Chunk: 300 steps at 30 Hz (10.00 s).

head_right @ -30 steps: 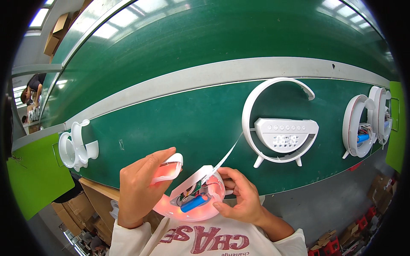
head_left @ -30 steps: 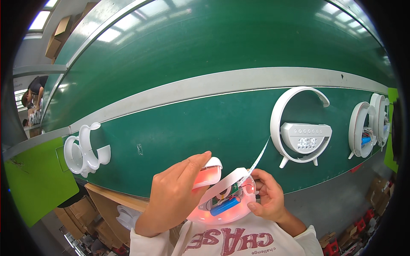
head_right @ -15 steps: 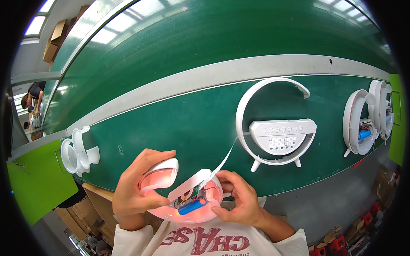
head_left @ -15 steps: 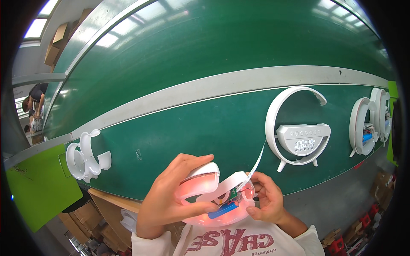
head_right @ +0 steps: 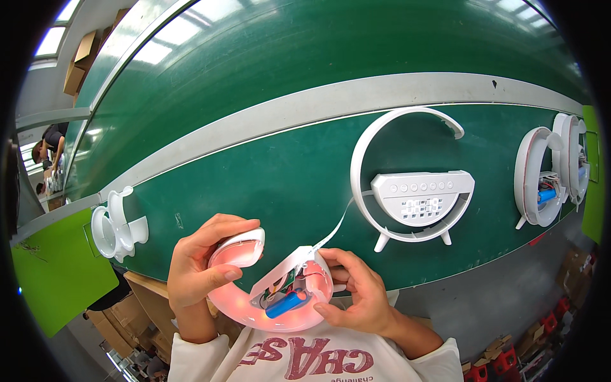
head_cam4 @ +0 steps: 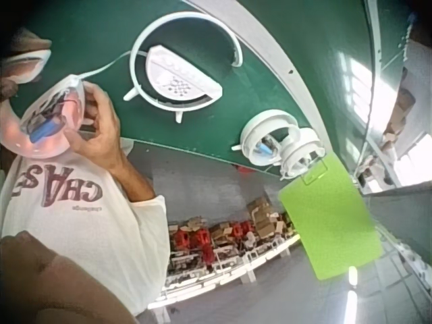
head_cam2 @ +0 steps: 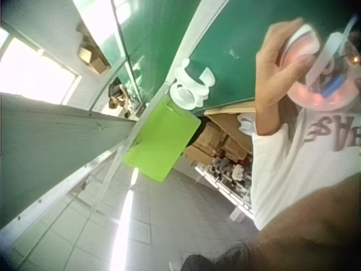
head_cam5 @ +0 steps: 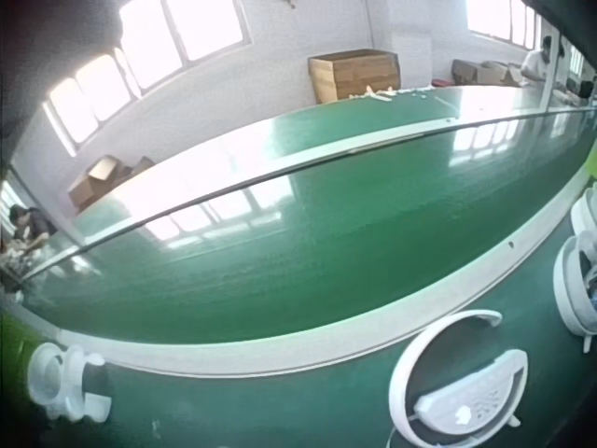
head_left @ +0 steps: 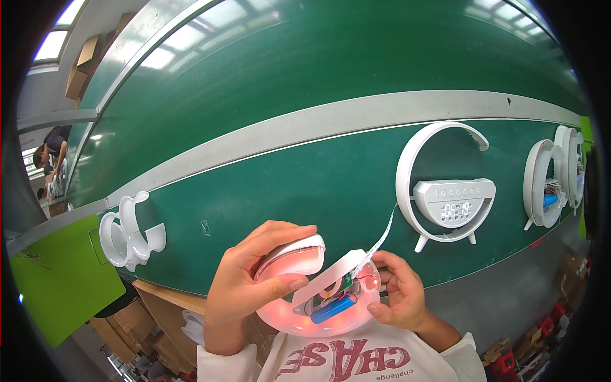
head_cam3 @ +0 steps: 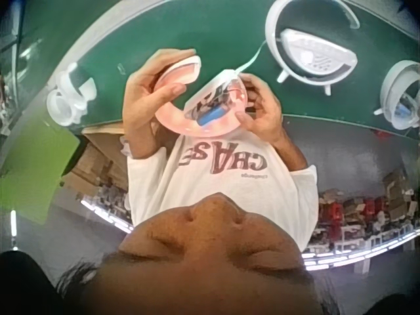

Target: The person assembles a G-shaped LED light and speaker by hand, connecting a battery and circuit board to the LED light housing, then securing them with a plastic cover.

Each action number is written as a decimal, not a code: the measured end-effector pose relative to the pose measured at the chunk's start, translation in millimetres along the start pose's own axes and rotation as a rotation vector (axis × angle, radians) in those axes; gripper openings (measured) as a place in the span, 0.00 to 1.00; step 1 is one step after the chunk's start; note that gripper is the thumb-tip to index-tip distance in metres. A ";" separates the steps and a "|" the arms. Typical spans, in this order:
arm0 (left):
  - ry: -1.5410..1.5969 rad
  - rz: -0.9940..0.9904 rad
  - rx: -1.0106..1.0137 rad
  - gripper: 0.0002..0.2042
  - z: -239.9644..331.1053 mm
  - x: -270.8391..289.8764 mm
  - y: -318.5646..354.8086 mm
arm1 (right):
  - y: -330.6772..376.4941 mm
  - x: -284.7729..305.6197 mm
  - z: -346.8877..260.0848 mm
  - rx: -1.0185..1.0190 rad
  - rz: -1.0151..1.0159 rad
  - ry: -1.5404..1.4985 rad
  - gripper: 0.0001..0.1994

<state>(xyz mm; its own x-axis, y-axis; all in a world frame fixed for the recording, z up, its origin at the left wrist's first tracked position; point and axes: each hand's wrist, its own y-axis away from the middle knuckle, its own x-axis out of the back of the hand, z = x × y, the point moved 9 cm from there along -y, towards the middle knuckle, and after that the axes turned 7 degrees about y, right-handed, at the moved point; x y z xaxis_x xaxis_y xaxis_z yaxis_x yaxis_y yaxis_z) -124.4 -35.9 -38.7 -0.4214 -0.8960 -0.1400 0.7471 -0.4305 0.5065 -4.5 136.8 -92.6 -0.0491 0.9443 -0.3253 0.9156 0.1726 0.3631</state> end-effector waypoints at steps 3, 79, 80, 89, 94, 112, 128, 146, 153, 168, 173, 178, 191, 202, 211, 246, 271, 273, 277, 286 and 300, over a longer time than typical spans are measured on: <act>-0.025 -0.025 -0.032 0.33 -1.5 -0.3 -2.1 | -1.8 -1.3 -2.2 0.000 -0.001 -0.025 0.42; 0.671 0.282 0.161 0.48 -104.2 6.7 72.4 | 2.2 -25.0 -6.9 -0.253 -0.038 -0.068 0.40; 0.672 0.288 0.158 0.48 -102.8 6.3 72.0 | 2.1 -25.0 -6.9 -0.252 -0.038 -0.070 0.40; 0.642 0.294 0.166 0.50 -106.3 9.8 72.7 | 2.3 -22.8 -6.1 -0.238 -0.044 -0.047 0.40; 0.522 0.264 0.099 0.54 -92.6 5.5 69.8 | 1.4 -16.8 -7.6 -0.016 0.000 0.015 0.41; 0.361 0.241 0.033 0.39 -49.6 47.6 49.9 | -23.5 64.9 -125.1 0.529 0.142 1.489 0.43; 0.388 0.369 -0.387 0.26 55.3 119.7 -165.5 | -270.1 144.4 -188.2 0.679 0.531 1.630 0.40; -0.657 1.868 -0.261 0.20 -191.7 357.8 382.5 | -132.2 -18.8 -104.2 0.766 0.073 1.245 0.16; -0.867 1.759 0.261 0.28 -322.6 447.9 425.3 | -139.9 -27.6 -95.0 0.770 0.034 1.225 0.15; -0.661 1.839 -0.552 0.12 -148.5 353.7 459.6 | -153.5 -37.3 -81.4 0.743 0.053 1.316 0.11; -0.681 1.252 -0.399 0.16 -12.2 272.6 254.2 | -151.8 -30.2 -92.5 0.727 0.053 1.290 0.10; -0.847 0.926 -0.429 0.19 -10.8 240.3 135.4 | -157.9 -50.3 -85.3 0.727 -0.018 1.283 0.10; -0.193 1.931 -0.243 0.08 -266.7 439.9 377.4 | -158.3 -28.4 -86.1 0.703 0.013 1.262 0.08; 0.728 1.887 -0.362 0.12 -370.5 430.2 369.8 | -128.8 -47.0 -92.5 0.762 -0.074 1.331 0.12; 0.819 1.867 -0.907 0.07 -196.8 311.2 448.4 | -109.9 -110.8 -89.2 0.777 -0.283 1.236 0.14; 0.624 0.431 -0.588 0.29 -13.0 197.3 43.3 | -187.3 4.2 -82.0 0.492 0.151 0.187 0.28; -0.879 1.047 -0.100 0.19 -6.4 308.9 100.0 | -219.9 -22.8 -29.6 0.094 -0.087 -0.214 0.24; -0.913 1.053 -0.103 0.19 -1.3 323.5 97.2 | -221.0 -23.5 -29.2 0.104 -0.111 -0.199 0.23; -1.062 1.048 -0.080 0.19 16.1 325.3 90.0 | -221.1 -20.8 -20.7 0.056 -0.115 -0.222 0.22; -1.128 1.097 -0.416 0.17 19.9 308.0 97.1 | -217.0 -25.3 -18.7 0.089 -0.269 -0.240 0.26; -0.351 -0.058 -0.079 0.23 -25.6 63.9 -14.8 | -191.7 -72.9 -0.1 -0.080 -0.609 0.250 0.28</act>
<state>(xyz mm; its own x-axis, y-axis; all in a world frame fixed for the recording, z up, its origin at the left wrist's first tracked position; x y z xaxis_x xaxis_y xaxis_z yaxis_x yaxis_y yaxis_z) -149.3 -89.5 -76.9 -0.6046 -0.7840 0.1406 0.7485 -0.4989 0.4368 -176.5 34.9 -138.4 -0.6485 0.7061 -0.2844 0.6627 0.7075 0.2454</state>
